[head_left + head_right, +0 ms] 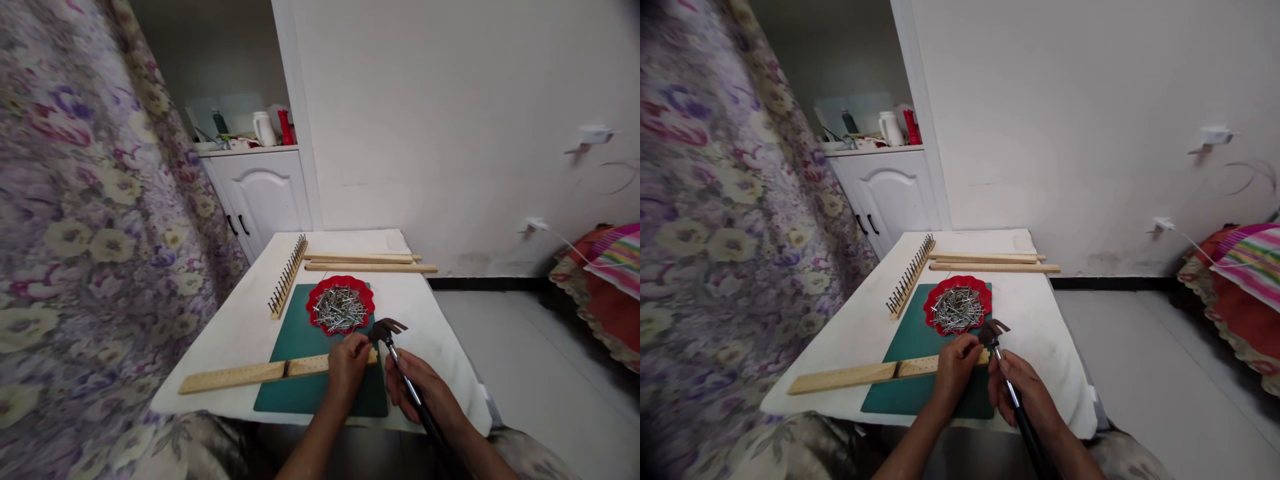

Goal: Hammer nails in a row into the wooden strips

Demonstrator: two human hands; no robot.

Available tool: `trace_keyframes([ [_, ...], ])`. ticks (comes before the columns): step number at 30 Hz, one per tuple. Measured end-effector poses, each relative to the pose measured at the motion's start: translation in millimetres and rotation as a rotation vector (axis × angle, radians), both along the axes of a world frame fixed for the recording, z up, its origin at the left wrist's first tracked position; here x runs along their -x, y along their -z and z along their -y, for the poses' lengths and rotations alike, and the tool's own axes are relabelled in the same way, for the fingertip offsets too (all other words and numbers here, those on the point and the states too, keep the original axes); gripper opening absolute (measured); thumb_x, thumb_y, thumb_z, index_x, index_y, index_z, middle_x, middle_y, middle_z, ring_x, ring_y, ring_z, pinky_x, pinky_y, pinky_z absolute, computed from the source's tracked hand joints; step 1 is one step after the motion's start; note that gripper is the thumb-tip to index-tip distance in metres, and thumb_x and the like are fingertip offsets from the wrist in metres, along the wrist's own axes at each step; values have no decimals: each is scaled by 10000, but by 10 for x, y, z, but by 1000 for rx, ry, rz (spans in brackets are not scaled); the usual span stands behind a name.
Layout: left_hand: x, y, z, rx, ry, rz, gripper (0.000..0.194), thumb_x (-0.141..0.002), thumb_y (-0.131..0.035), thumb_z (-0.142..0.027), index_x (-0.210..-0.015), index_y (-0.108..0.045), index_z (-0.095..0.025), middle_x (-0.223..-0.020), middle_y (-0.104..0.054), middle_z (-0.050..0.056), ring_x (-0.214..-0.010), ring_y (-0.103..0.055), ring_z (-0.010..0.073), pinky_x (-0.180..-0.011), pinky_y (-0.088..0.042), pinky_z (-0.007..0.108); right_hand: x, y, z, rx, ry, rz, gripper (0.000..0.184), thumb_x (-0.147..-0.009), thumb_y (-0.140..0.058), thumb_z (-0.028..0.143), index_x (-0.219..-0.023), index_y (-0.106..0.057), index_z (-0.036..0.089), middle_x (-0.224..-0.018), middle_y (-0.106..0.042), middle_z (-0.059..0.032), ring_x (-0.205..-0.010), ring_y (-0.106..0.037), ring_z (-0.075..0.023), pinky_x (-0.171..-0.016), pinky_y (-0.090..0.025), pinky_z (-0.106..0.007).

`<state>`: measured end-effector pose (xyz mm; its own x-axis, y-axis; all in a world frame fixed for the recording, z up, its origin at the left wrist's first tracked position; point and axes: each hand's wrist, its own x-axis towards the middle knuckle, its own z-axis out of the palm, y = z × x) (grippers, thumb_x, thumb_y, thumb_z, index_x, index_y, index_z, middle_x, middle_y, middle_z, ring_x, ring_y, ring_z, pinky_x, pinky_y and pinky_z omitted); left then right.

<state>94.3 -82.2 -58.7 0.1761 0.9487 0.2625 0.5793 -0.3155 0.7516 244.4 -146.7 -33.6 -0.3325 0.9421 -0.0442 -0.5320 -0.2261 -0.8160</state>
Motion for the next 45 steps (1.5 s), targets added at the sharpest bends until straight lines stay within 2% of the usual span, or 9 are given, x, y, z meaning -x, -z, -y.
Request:
trace_keyframes([
  [9, -2, 20, 6, -5, 4, 22, 127, -765, -520, -152, -688, -618, -176, -700, -596, -5, -674, -541, 131, -629, -374, 221, -23, 48, -38, 0, -13, -6, 298, -856, -510, 440, -869, -544, 144, -554, -668, -37, -256, -445, -56, -255, -223, -131],
  [17, -18, 38, 16, -53, -2, 66, 113, -743, -527, -128, -653, -576, -176, -719, -559, -12, -669, -521, 117, -628, -371, 219, -84, -73, -47, -4, -84, 86, 272, -879, -474, 403, -920, -518, 137, -573, -699, -62, -268, -505, -87, -256, -266, -140],
  [22, -17, 76, 21, -51, -2, 83, 119, -745, -525, -121, -691, -614, -178, -743, -576, -7, -689, -535, 118, -627, -371, 217, -29, -130, -39, -33, -43, 118, 278, -883, -471, 414, -930, -508, 143, -502, -663, -23, -248, -450, -71, -263, -211, -144],
  [26, -15, 79, 28, -49, -1, 71, 126, -729, -522, -98, -682, -610, -175, -718, -565, -11, -675, -526, 116, -613, -359, 214, -2, -123, -38, -8, -43, 135, 274, -878, -480, 409, -921, -505, 140, -490, -664, -32, -226, -392, -53, -253, -152, -145],
  [31, -22, 70, 35, -52, -3, 73, 125, -731, -516, -96, -676, -598, -172, -720, -562, -11, -679, -523, 112, -612, -349, 210, -7, -96, -39, -27, -6, 115, 260, -893, -461, 399, -922, -503, 144, -500, -658, -22, -228, -383, -48, -249, -156, -145],
  [36, -19, 79, 34, -49, -2, 58, 129, -724, -513, -92, -639, -570, -170, -685, -540, -16, -652, -510, 109, -590, -332, 209, -7, -36, -17, -28, -27, 116, 247, -900, -453, 389, -900, -507, 147, -501, -663, -27, -228, -375, -39, -256, -161, -138],
  [40, -14, 80, 42, -57, 1, 64, 132, -730, -505, -95, -657, -578, -177, -698, -544, -17, -668, -515, 110, -600, -334, 208, 9, -54, 6, -34, 7, 104, 244, -905, -444, 387, -913, -507, 151, -512, -657, -18, -237, -376, -37, -261, -170, -136],
  [45, -20, 75, 43, -50, -32, 46, 123, -723, -522, -102, -635, -567, -175, -681, -528, -22, -634, -497, 107, -587, -330, 211, 31, -63, 12, -26, -22, 123, 263, -891, -460, 405, -889, -504, 145, -495, -648, -14, -220, -351, -34, -250, -154, -140],
])
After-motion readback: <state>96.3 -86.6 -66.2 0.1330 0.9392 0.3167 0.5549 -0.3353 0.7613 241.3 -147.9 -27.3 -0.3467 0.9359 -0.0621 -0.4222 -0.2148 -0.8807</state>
